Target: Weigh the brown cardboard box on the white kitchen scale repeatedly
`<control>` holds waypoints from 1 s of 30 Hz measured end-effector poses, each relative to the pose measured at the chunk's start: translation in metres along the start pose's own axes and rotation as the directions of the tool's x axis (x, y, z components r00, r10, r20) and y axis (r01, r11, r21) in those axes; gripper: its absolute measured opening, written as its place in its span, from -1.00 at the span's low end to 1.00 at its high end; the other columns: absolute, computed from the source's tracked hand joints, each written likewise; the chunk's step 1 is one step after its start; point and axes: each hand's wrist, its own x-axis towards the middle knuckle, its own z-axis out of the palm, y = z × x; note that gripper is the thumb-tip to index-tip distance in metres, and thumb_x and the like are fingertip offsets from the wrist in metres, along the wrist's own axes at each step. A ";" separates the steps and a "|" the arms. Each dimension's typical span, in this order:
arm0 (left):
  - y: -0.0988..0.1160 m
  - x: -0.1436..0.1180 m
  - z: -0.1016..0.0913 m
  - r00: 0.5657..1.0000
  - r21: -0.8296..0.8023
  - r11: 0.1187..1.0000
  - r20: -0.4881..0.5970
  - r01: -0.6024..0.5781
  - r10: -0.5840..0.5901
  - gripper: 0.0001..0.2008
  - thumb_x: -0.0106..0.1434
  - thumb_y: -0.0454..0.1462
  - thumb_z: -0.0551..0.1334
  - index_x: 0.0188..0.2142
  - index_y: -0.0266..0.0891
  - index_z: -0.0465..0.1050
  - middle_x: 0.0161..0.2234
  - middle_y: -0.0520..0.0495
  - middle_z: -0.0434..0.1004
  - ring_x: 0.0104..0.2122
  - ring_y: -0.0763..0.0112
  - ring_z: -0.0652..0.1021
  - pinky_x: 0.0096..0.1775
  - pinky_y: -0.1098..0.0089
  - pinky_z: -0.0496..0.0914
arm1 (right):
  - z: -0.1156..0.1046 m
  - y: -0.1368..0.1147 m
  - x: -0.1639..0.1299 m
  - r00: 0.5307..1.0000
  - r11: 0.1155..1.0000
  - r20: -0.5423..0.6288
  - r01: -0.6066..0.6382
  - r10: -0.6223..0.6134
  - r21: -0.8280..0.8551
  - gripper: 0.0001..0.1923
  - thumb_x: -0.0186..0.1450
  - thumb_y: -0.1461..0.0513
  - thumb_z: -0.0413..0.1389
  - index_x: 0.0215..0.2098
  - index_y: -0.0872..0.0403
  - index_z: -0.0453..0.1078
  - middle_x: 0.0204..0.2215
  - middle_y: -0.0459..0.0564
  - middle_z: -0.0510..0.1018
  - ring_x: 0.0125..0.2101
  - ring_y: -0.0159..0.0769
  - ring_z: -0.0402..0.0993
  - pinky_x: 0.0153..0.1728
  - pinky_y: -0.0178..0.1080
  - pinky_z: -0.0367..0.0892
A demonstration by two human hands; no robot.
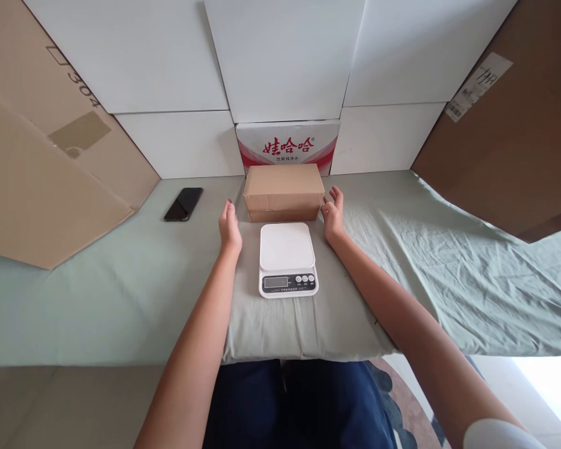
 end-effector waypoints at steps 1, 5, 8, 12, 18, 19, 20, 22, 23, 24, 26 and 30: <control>0.001 0.003 -0.004 0.998 0.000 1.000 -0.063 0.011 -0.011 -0.21 0.30 0.27 0.13 0.31 -0.19 0.37 0.47 -0.25 0.21 0.51 0.19 0.14 0.44 0.15 0.12 | -0.005 0.003 0.003 1.000 1.000 -0.015 -0.010 0.010 -0.007 -0.17 0.08 0.09 0.04 0.33 -0.25 -0.01 0.44 -0.06 0.10 0.46 -0.01 0.08 0.38 0.20 0.17; 0.005 0.004 -0.006 0.995 -0.024 0.998 -0.072 0.066 -0.068 -0.14 0.26 0.33 0.10 0.29 -0.20 0.40 0.47 -0.30 0.20 0.49 0.10 0.18 0.42 0.08 0.16 | -0.013 0.005 0.008 0.998 0.998 0.035 -0.055 0.055 0.001 -0.16 0.10 0.09 0.01 0.36 -0.25 0.00 0.38 -0.04 0.23 0.41 -0.05 0.19 0.34 0.18 0.25; 0.008 -0.003 0.003 0.995 -0.030 0.995 0.044 0.093 -0.091 -0.15 0.21 0.35 0.14 0.23 -0.20 0.48 0.43 -0.33 0.28 0.48 0.01 0.21 0.42 0.03 0.17 | -0.008 -0.002 0.002 0.985 0.999 0.171 -0.041 0.035 0.036 -0.23 0.09 0.15 0.02 0.30 -0.19 0.17 0.30 -0.08 0.40 0.29 -0.06 0.34 0.32 0.14 0.30; 0.010 -0.015 0.014 0.989 -0.007 0.999 0.140 0.045 -0.043 -0.19 0.18 0.35 0.21 0.11 -0.21 0.55 0.30 -0.35 0.48 0.44 -0.08 0.29 0.41 -0.02 0.18 | 0.001 -0.011 -0.007 0.943 0.995 0.321 0.096 -0.085 -0.018 -0.45 0.14 0.17 0.02 0.12 -0.11 0.40 0.13 -0.13 0.58 0.21 -0.06 0.38 0.30 0.06 0.31; 0.014 -0.023 0.015 0.989 -0.007 1.000 0.146 0.012 -0.011 -0.23 0.21 0.33 0.21 0.10 -0.21 0.56 0.28 -0.28 0.51 0.42 -0.08 0.33 0.43 0.02 0.19 | 0.002 -0.011 -0.007 0.950 0.995 0.301 0.095 -0.079 -0.039 -0.54 0.19 0.19 0.04 0.06 -0.11 0.44 0.04 -0.14 0.60 0.10 -0.09 0.41 0.26 0.01 0.30; 0.014 -0.023 0.015 0.991 -0.008 1.000 0.135 0.010 -0.009 -0.23 0.22 0.32 0.20 0.12 -0.20 0.55 0.30 -0.26 0.50 0.42 -0.06 0.32 0.42 0.04 0.19 | 0.002 -0.011 -0.007 0.950 0.994 0.300 0.101 -0.086 -0.034 -0.54 0.20 0.19 0.04 0.06 -0.12 0.43 0.06 -0.15 0.59 0.10 -0.09 0.41 0.26 0.00 0.30; 0.014 -0.023 0.015 0.992 -0.009 1.000 0.128 0.007 -0.005 -0.24 0.24 0.31 0.20 0.15 -0.19 0.53 0.31 -0.24 0.48 0.43 -0.03 0.32 0.42 0.07 0.20 | 0.002 -0.012 -0.007 0.949 0.994 0.300 0.110 -0.096 -0.028 -0.55 0.20 0.19 0.04 0.06 -0.13 0.42 0.07 -0.15 0.58 0.11 -0.09 0.40 0.26 -0.01 0.29; 0.014 -0.022 0.015 0.993 -0.006 1.000 0.118 0.001 -0.001 -0.25 0.26 0.30 0.18 0.19 -0.16 0.50 0.33 -0.20 0.47 0.42 0.02 0.33 0.41 0.12 0.23 | 0.003 -0.014 -0.009 0.947 0.992 0.300 0.128 -0.115 -0.024 -0.57 0.20 0.20 0.04 0.04 -0.13 0.42 0.08 -0.16 0.56 0.12 -0.09 0.39 0.26 -0.02 0.27; 0.013 -0.021 0.015 0.993 -0.003 1.000 0.122 0.001 -0.001 -0.25 0.27 0.29 0.18 0.20 -0.16 0.50 0.33 -0.19 0.47 0.42 0.03 0.34 0.40 0.14 0.24 | 0.003 -0.016 -0.010 0.946 0.991 0.303 0.132 -0.115 -0.035 -0.59 0.20 0.19 0.04 0.02 -0.13 0.42 0.07 -0.15 0.56 0.11 -0.08 0.39 0.26 -0.02 0.27; 0.012 -0.020 0.016 0.991 0.000 1.000 0.131 0.002 -0.002 -0.26 0.28 0.29 0.17 0.20 -0.15 0.50 0.32 -0.19 0.48 0.41 0.04 0.36 0.40 0.15 0.25 | 0.003 -0.018 -0.011 0.946 0.990 0.303 0.133 -0.110 -0.056 -0.61 0.20 0.19 0.05 0.00 -0.12 0.42 0.05 -0.14 0.56 0.10 -0.07 0.39 0.26 -0.02 0.26; 0.010 -0.019 0.016 0.988 0.007 1.000 0.153 0.002 -0.003 -0.27 0.29 0.29 0.16 0.17 -0.16 0.52 0.28 -0.20 0.53 0.39 0.04 0.39 0.38 0.15 0.27 | 0.004 -0.020 -0.012 0.951 0.985 0.294 0.129 -0.091 -0.113 -0.63 0.19 0.18 0.06 -0.02 -0.10 0.42 0.01 -0.11 0.57 0.07 -0.04 0.38 0.26 0.01 0.25; 0.007 -0.017 0.016 0.982 0.023 0.999 0.187 -0.024 0.019 -0.30 0.31 0.29 0.13 0.11 -0.18 0.55 0.20 -0.21 0.61 0.34 0.03 0.46 0.35 0.14 0.32 | 0.005 -0.020 -0.012 0.961 0.976 0.264 0.133 -0.085 -0.170 -0.58 0.17 0.17 0.09 0.01 -0.08 0.40 0.03 -0.06 0.56 0.11 0.01 0.35 0.30 0.08 0.22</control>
